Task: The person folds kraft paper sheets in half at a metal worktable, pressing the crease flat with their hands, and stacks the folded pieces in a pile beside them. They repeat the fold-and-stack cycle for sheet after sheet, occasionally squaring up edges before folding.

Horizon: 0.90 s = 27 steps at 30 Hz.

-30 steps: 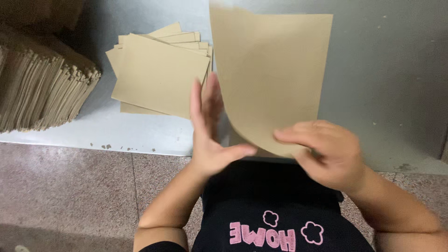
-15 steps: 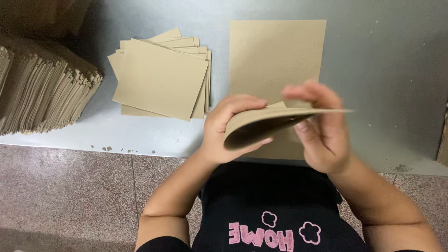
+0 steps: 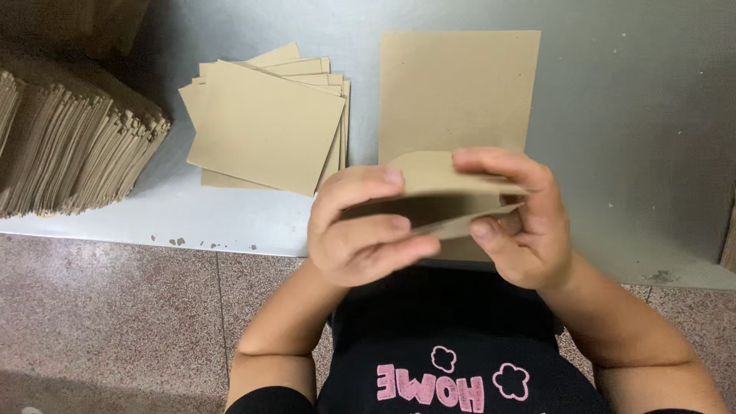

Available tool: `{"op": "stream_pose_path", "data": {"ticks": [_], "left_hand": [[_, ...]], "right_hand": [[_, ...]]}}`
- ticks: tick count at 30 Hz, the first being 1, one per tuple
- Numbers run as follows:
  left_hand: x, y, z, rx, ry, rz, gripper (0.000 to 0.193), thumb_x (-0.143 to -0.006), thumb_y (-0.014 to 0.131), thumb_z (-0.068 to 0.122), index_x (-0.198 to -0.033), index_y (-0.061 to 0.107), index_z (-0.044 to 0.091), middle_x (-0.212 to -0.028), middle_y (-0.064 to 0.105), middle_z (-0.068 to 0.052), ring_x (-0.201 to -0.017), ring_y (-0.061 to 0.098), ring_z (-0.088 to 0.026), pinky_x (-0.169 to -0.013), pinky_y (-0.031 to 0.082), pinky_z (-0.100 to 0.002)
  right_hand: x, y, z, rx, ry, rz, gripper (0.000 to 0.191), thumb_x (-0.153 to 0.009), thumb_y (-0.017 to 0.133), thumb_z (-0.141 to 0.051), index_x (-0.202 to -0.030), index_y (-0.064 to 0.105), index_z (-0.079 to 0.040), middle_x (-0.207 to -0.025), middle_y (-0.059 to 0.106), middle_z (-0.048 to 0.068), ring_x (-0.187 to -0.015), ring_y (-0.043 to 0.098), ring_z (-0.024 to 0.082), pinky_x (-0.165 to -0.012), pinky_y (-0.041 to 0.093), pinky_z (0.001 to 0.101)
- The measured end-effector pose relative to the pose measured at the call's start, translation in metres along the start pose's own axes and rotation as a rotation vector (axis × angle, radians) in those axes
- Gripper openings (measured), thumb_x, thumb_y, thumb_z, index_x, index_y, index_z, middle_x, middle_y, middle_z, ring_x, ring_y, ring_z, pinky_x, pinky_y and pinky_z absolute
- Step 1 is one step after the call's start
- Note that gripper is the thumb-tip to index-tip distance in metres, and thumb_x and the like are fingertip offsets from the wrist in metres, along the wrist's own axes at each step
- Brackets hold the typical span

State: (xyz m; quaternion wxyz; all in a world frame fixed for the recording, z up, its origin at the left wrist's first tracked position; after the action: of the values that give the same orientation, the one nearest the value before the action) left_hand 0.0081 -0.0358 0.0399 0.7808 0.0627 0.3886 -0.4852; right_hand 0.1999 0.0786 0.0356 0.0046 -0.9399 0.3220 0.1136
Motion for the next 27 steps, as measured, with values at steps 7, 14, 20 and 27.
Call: {"op": "stream_pose_path", "data": {"ticks": [7,14,20,27], "left_hand": [[0.01,0.009,-0.008,0.305,-0.255,-0.05,0.037,-0.092,0.085,0.013,-0.121,0.063,0.008,-0.116,0.073,-0.013,-0.097,0.072,-0.022,-0.084,0.057,-0.032],[0.005,0.01,0.002,0.319,-0.817,-0.097,0.02,-0.099,0.078,0.015,-0.114,0.069,0.006,-0.102,0.076,-0.01,-0.089,0.071,-0.019,-0.079,0.058,-0.031],[-0.014,0.014,0.02,-0.008,-0.593,-0.498,0.022,-0.093,0.076,0.029,-0.093,0.067,0.009,-0.076,0.065,-0.008,-0.068,0.065,-0.029,-0.058,0.048,-0.038],[-0.01,-0.008,0.021,0.188,-0.363,-0.558,0.036,-0.101,0.07,0.022,-0.072,0.052,0.012,-0.062,0.046,-0.005,-0.059,0.052,-0.027,-0.055,0.038,-0.042]], "right_hand": [[0.0,-0.003,0.002,-0.024,-0.043,0.217,0.005,-0.117,0.056,-0.006,-0.119,0.057,-0.002,-0.113,0.067,0.01,-0.099,0.067,0.018,-0.094,0.056,0.0285],[-0.029,-0.009,-0.031,0.479,-0.089,0.217,0.043,-0.102,0.066,-0.016,-0.128,0.041,0.008,-0.119,0.059,0.021,-0.105,0.062,0.025,-0.097,0.053,0.0381],[-0.033,0.006,-0.029,0.782,-0.137,-0.148,0.015,-0.093,0.077,-0.018,-0.099,0.07,-0.006,-0.086,0.07,0.009,-0.077,0.066,0.023,-0.071,0.051,0.0358],[-0.014,-0.034,-0.022,0.832,-0.177,0.126,0.024,-0.112,0.063,-0.022,-0.093,0.065,-0.007,-0.083,0.068,0.006,-0.071,0.066,0.017,-0.06,0.05,0.0291]]}}
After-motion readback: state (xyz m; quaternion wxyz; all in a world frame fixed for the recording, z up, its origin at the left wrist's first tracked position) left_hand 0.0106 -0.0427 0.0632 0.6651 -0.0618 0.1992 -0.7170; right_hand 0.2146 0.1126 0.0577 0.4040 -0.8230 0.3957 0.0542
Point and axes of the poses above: each hand's wrist, its own x-axis away from the middle knuckle, its own y-axis out of the palm, z = x × y, the point moved 3 cm from there along -x, towards the middle knuckle
